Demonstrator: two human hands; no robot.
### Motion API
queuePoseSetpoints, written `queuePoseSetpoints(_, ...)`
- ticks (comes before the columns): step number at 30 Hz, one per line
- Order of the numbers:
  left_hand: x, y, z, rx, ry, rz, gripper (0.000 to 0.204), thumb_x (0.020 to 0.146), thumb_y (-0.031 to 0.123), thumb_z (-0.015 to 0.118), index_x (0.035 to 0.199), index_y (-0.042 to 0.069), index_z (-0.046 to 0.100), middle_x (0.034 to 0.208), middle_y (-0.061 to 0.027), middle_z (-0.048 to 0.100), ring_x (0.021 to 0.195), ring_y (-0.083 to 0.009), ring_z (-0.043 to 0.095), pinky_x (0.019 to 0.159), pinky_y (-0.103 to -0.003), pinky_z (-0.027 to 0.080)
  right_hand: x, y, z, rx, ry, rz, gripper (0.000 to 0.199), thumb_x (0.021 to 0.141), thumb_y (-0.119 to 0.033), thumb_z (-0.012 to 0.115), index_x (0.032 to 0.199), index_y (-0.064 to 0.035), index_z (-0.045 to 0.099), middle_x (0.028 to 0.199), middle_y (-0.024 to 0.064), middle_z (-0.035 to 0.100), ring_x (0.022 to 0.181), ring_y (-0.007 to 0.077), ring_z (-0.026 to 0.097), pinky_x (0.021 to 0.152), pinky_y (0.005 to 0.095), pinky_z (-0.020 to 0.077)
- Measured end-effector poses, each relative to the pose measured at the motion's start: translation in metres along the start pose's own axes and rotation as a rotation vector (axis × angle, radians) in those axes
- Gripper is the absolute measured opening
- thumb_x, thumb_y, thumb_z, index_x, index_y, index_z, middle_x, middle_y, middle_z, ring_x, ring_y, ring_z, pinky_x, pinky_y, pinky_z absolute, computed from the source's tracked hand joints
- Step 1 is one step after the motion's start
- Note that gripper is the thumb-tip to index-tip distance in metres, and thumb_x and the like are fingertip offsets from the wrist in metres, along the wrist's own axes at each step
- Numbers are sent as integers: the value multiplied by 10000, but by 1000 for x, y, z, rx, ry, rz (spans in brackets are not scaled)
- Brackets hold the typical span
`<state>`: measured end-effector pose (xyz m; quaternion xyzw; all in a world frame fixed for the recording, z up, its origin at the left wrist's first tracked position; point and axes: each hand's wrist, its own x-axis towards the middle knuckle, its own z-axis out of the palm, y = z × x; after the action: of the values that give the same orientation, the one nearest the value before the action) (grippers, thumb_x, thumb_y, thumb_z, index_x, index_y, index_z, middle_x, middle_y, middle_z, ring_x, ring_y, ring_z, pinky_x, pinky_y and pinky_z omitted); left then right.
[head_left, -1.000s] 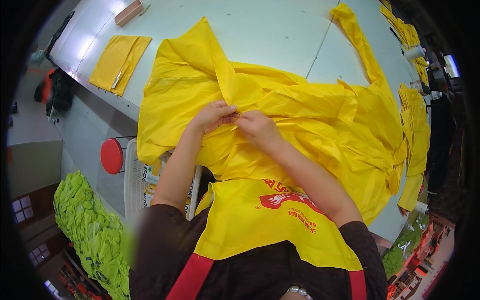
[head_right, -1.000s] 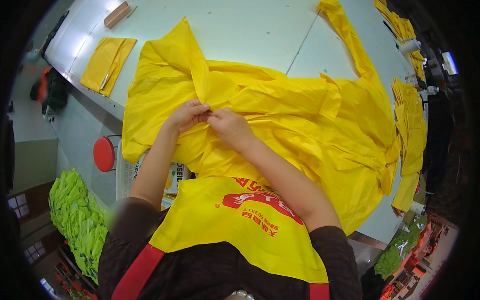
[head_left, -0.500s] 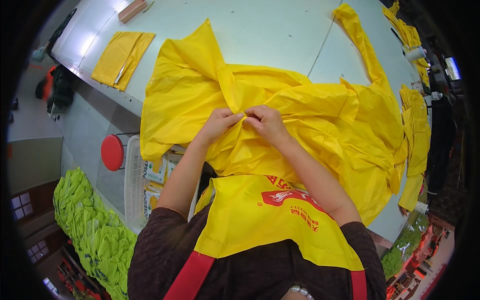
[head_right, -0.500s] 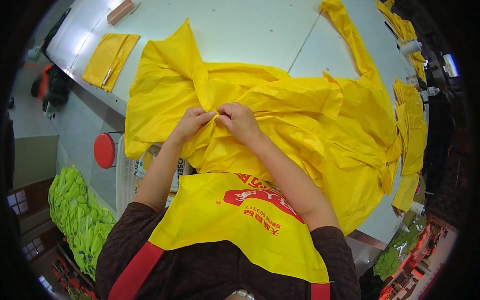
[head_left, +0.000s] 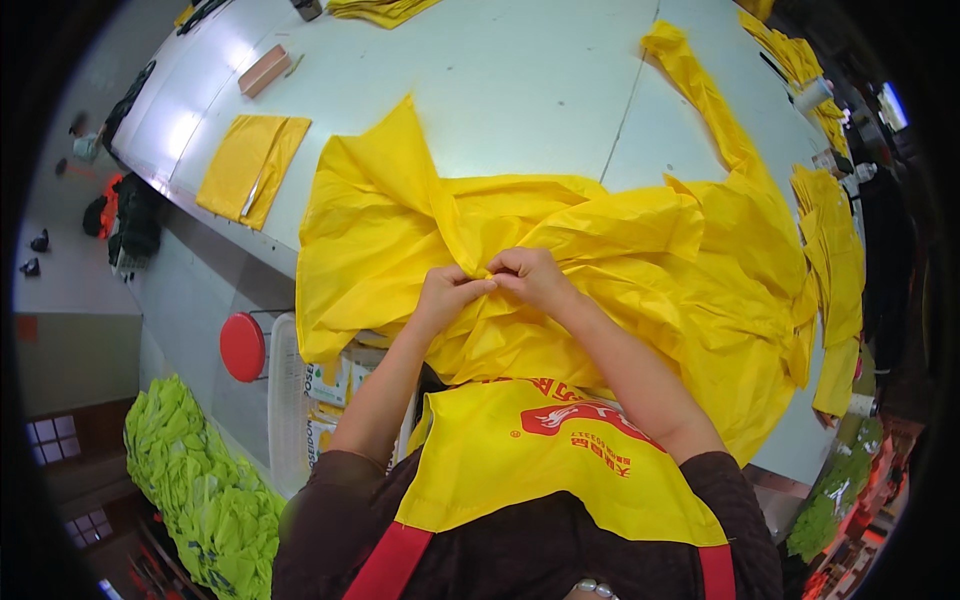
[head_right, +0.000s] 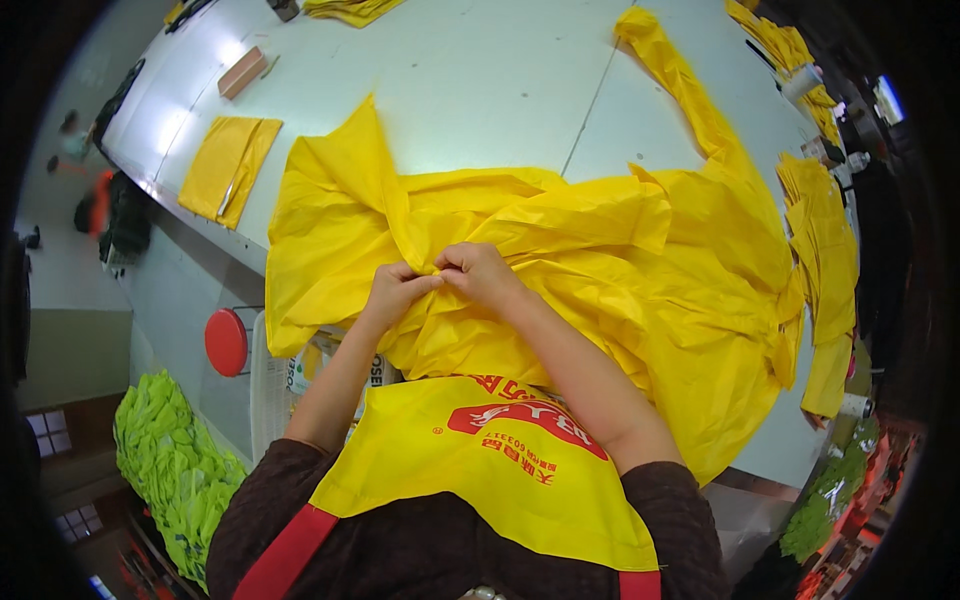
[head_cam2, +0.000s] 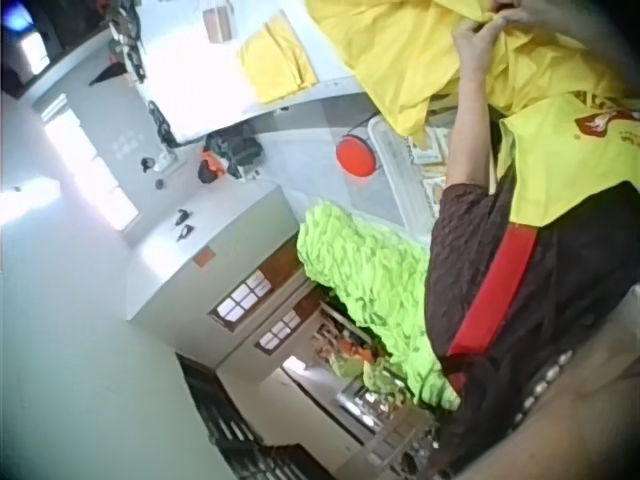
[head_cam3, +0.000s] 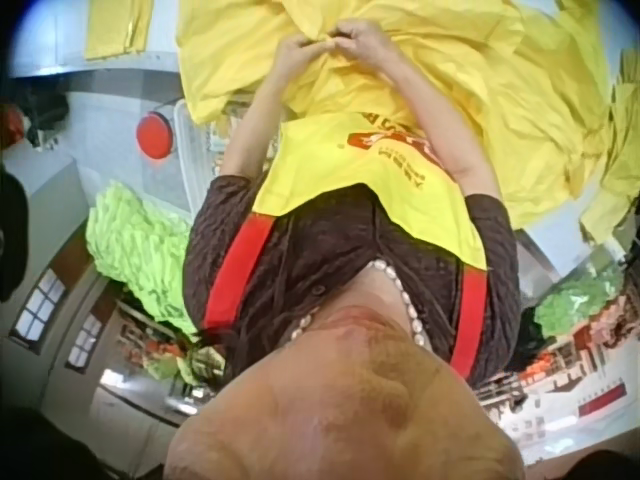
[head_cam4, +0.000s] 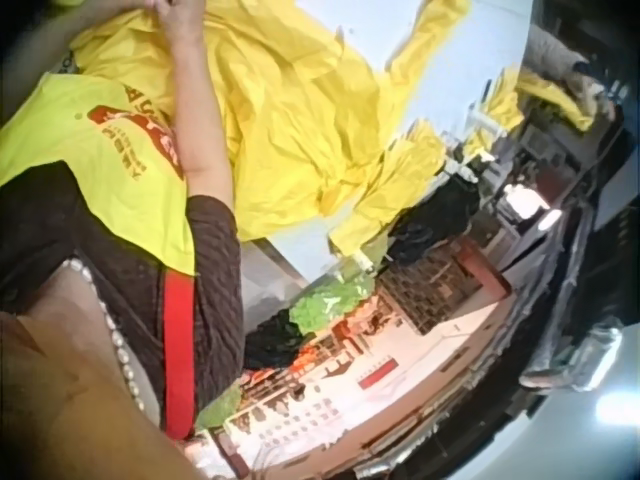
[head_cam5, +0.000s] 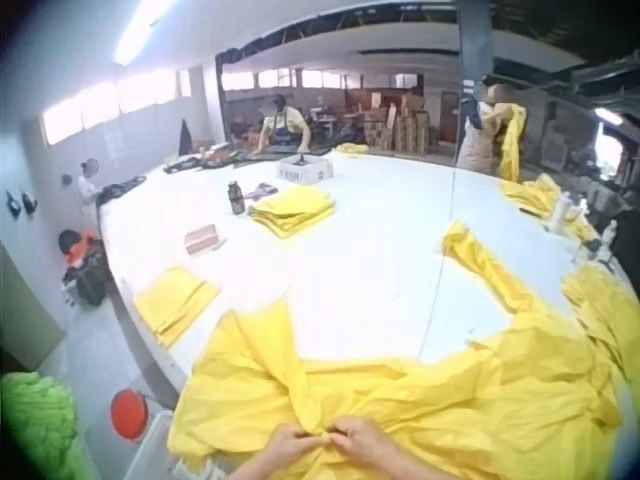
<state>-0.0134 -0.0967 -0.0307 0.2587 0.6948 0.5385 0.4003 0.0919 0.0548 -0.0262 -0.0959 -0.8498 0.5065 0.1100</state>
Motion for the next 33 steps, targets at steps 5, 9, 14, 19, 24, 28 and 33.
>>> queuePoseSetpoints(5, 5, 0, 8, 71, -18, 30, 206, 758, 171, 705, 746, -20, 627, 657, 41, 555, 582, -34, 453, 493, -200, 359, -4, 12, -3, -52, -6, -48, 166, 720, -127, 642, 860, -39, 624, 759, 127, 622, 704, 266, 609, 625, 331, 478)
queuePoseSetpoints(9, 13, 18, 12, -90, -38, -61, 159, 792, 142, 654, 726, 9, 600, 652, 40, 515, 580, -48, 421, 494, -226, 336, -22, -4, -23, -277, 47, -33, 242, 732, -165, 636, 956, -78, 613, 882, 123, 622, 834, 297, 592, 704, 377, 479)
queuePoseSetpoints(14, 51, -22, -33, 253, 224, 117, 175, 822, 124, 592, 704, 1, 553, 630, 30, 481, 574, -69, 388, 514, -229, 330, -116, 16, -102, -574, 510, -86, 357, 727, -161, 658, 1061, -65, 579, 1014, 109, 599, 954, 288, 552, 828, 379, 449)
queuePoseSetpoints(19, 88, -54, -58, 399, 481, 113, 197, 821, 160, 578, 864, -31, 558, 774, -78, 561, 678, -162, 484, 624, -298, 408, -334, 86, -223, -1017, 1192, 673, 466, 733, -196, 679, 1126, -2, 521, 1164, 215, 515, 1106, 365, 456, 964, 425, 344)
queuePoseSetpoints(24, 88, -11, 12, 873, 1044, 335, 604, 773, 154, 619, 1278, -47, 357, 1248, -219, 428, 1171, -327, 393, 985, -404, 308, -455, 90, -226, -414, 1389, 1309, 596, 774, -256, 647, 1250, 8, 405, 1174, 187, 520, 1129, 343, 459, 922, 411, 402)
queuePoseSetpoints(28, 39, 49, 142, 246, -88, 360, 384, 851, 92, 583, 1196, -37, 473, 979, -107, 599, 909, -175, 582, 783, -262, 466, -420, 101, -215, 799, 1428, 545, 519, 777, -162, 609, 1233, -3, 419, 1113, 133, 556, 983, 275, 564, 815, 348, 491)
queuePoseSetpoints(33, -72, 109, 276, 138, -741, 64, 721, 732, 129, 711, 1335, 31, 328, 1180, -161, 507, 1080, -229, 509, 888, -343, 427, -276, -5, -171, 465, 948, 126, 389, 779, -92, 583, 1145, 4, 490, 1058, 84, 566, 913, 167, 539, 825, 302, 436)
